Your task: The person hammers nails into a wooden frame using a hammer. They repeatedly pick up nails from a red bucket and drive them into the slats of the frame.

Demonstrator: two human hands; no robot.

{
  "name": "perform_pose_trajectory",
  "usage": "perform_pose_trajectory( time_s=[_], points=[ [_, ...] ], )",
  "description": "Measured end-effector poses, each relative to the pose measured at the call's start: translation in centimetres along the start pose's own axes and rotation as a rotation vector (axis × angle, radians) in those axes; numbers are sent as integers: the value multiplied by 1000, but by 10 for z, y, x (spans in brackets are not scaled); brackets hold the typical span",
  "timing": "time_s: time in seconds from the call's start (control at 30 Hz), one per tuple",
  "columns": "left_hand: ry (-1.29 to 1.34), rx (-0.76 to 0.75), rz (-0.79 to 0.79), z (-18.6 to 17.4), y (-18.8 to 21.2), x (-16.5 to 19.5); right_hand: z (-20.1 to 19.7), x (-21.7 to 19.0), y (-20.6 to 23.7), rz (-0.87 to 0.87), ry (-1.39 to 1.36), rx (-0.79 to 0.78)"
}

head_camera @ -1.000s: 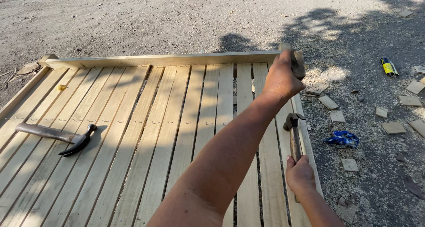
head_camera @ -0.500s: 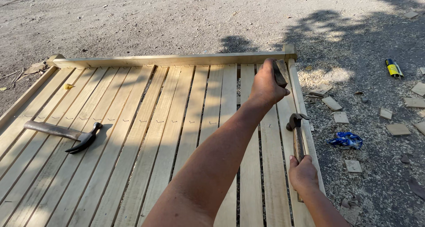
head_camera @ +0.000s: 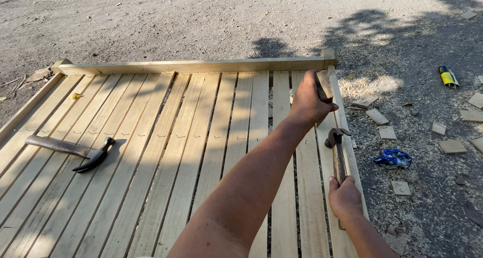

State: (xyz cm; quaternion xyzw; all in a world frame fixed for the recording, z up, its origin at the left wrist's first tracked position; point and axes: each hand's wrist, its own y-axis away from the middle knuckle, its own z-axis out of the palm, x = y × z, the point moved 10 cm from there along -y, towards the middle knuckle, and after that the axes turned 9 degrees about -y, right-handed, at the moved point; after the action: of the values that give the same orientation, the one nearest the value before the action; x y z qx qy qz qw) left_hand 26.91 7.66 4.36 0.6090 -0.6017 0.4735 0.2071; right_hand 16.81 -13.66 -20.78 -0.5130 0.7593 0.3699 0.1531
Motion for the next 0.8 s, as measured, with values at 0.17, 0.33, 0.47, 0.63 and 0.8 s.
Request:
perform_pose_trajectory(
  time_s=[0.17, 0.33, 0.47, 0.63, 0.8],
  points=[
    [1, -38, 7, -5, 0, 1, -3, -6, -2, -96, 47, 76],
    [-109, -59, -47, -4, -5, -1, 0, 0, -7, -101, 44, 77],
    [-129, -36, 2, 1, -4, 5, 0, -1, -4, -85, 37, 75],
    [-141, -100, -30, 19, 4, -9, -2, -4, 0, -79, 58, 82],
    [-167, -105, -56, 26, -5, -23, -1, -3, -3, -88, 53, 91]
  ],
)
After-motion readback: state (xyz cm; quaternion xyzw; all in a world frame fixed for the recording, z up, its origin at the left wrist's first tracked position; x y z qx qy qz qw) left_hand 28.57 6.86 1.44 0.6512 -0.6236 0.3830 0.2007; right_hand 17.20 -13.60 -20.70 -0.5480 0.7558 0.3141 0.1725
